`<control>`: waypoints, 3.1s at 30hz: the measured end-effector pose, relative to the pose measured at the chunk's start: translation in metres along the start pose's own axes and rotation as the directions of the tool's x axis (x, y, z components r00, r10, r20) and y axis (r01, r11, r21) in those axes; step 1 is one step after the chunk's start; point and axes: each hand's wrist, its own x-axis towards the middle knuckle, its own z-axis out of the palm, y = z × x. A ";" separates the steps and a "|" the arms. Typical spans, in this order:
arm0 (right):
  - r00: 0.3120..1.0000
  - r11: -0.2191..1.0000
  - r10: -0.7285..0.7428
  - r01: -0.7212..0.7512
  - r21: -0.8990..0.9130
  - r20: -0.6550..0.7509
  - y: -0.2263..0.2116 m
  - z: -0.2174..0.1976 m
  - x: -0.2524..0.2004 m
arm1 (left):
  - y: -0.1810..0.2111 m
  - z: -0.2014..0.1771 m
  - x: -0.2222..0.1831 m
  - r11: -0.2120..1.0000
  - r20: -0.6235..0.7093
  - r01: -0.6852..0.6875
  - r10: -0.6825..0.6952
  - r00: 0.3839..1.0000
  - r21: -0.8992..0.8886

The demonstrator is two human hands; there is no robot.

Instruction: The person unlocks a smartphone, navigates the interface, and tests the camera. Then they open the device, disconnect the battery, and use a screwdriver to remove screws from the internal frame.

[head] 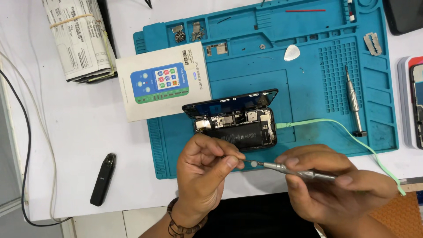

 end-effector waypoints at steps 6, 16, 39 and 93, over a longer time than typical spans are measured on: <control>0.995 0.997 0.075 -0.073 0.028 -0.065 0.001 0.008 0.002 | 0.001 0.001 0.000 0.999 0.023 0.029 -0.028 0.999 -0.035; 0.992 0.997 0.072 -0.069 0.033 -0.103 0.005 0.010 0.001 | 0.000 0.002 0.003 0.997 0.048 0.043 -0.040 0.998 -0.061; 0.992 0.986 0.097 -0.086 -0.142 0.077 0.026 0.001 0.026 | 0.014 0.001 0.004 -0.197 0.505 -0.482 0.093 0.858 0.854; 0.974 0.977 0.161 -0.134 -0.166 0.158 0.037 0.008 0.029 | 0.008 0.004 0.022 -0.381 0.554 -0.491 0.073 0.829 0.784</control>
